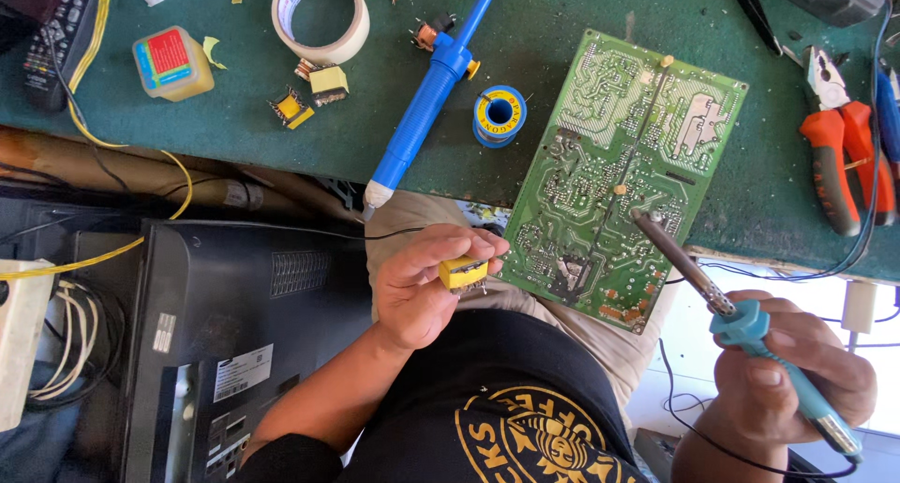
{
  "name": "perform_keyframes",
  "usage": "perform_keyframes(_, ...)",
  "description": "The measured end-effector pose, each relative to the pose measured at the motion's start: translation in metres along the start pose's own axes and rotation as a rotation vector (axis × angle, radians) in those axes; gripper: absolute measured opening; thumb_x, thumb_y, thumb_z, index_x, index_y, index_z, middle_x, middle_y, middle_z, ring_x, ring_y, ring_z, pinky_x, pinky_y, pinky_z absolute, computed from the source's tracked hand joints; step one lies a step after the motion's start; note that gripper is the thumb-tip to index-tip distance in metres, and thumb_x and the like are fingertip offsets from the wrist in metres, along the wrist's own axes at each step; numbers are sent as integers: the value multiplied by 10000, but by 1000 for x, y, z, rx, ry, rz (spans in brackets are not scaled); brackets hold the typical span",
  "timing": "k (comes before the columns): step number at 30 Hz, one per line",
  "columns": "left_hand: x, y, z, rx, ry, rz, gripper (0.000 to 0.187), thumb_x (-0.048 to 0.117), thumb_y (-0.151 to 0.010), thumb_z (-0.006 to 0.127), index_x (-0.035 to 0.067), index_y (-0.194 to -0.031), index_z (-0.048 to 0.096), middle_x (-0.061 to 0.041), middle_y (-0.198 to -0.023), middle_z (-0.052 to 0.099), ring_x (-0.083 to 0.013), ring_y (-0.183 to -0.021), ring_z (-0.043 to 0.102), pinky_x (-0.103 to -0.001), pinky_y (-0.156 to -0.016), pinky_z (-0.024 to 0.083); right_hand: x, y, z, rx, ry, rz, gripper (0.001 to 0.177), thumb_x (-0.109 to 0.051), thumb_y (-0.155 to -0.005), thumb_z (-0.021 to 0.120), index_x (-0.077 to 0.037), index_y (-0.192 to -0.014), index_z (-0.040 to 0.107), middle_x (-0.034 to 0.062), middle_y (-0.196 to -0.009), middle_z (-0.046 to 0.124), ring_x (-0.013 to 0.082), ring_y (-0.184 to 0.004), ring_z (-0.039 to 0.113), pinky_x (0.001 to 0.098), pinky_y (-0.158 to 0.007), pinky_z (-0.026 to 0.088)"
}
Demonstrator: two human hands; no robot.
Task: The person solders a green circuit board using a soldering iron and solder wire. They use a blue desoldering pump to remove solder and manipulate the board on a cluttered workbench.
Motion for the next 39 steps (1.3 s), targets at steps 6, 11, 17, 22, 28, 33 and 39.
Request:
perform_keyframes(6, 0, 0, -2, 7, -47, 8, 382, 19, -1072, 606, 6, -1454, 610, -217, -1356, 654, -460, -1320, 661, -504, -1044, 673, -7, -4, 10, 7, 5, 31, 210, -284, -1066, 606, -92, -1124, 545, 149, -849, 585, 248, -683, 630, 522, -885, 686)
perform_keyframes(11, 1, -8, -3, 162, -182, -49, 535, 41, -1065, 657, 31, -1577, 500, -300, -1407, 653, -434, -1274, 699, -439, -1011, 646, -20, -6, 20, 212, 23, -58, 266, -385, -1097, 560, -140, -1150, 473, 127, -861, 534, 290, -679, 599, 512, -802, 595)
perform_keyframes(17, 14, -24, -15, 333, -420, -60, 593, 69, -975, 738, -63, -1501, 499, -310, -1406, 636, -382, -1267, 699, -429, -1016, 668, -38, -20, 24, 363, 94, 361, 207, -158, -932, 579, 47, -959, 589, 245, -775, 584, 332, -624, 611, 415, -618, 532)
perform_keyframes(22, 26, -50, -17, 154, -736, 42, 520, -86, -958, 732, -97, -1430, 515, -240, -1406, 542, -338, -1301, 652, -409, -1123, 627, -18, -30, 19, 628, -584, 698, 69, -246, -966, 629, -227, -917, 585, -25, -650, 497, 65, -551, 414, 292, -633, 400)
perform_keyframes(28, 25, -78, -20, -82, -1491, 347, 407, 33, -1050, 769, -103, -1400, 614, -240, -1379, 691, -386, -1221, 697, -455, -1055, 588, -14, -28, 25, 592, -776, 627, 70, -209, -1002, 610, -164, -989, 663, 37, -650, 452, 158, -568, 418, 365, -686, 443)
perform_keyframes(33, 18, -91, -25, -49, -1579, 455, 260, -10, -1115, 675, -109, -1354, 654, -286, -1403, 700, -444, -1290, 702, -501, -1131, 564, -12, -22, 23, 537, -748, 475, 109, -195, -1041, 608, -108, -1063, 670, 90, -679, 589, 200, -635, 563, 422, -745, 506)
perform_keyframes(39, 7, -110, -37, -15, -1585, 542, 117, -18, -1119, 735, -51, -1228, 760, -234, -1290, 721, -390, -1198, 703, -500, -1089, 570, -8, -18, 20, 559, -709, 440, 107, -172, -1018, 643, -79, -1063, 671, 102, -707, 726, 206, -583, 631, 456, -747, 508)
Point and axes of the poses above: each hand's wrist, its own y-axis away from the middle knuckle, its own z-axis out of the palm, x = y × z, the point moved 2 cm from there along -y, towards the middle knuckle
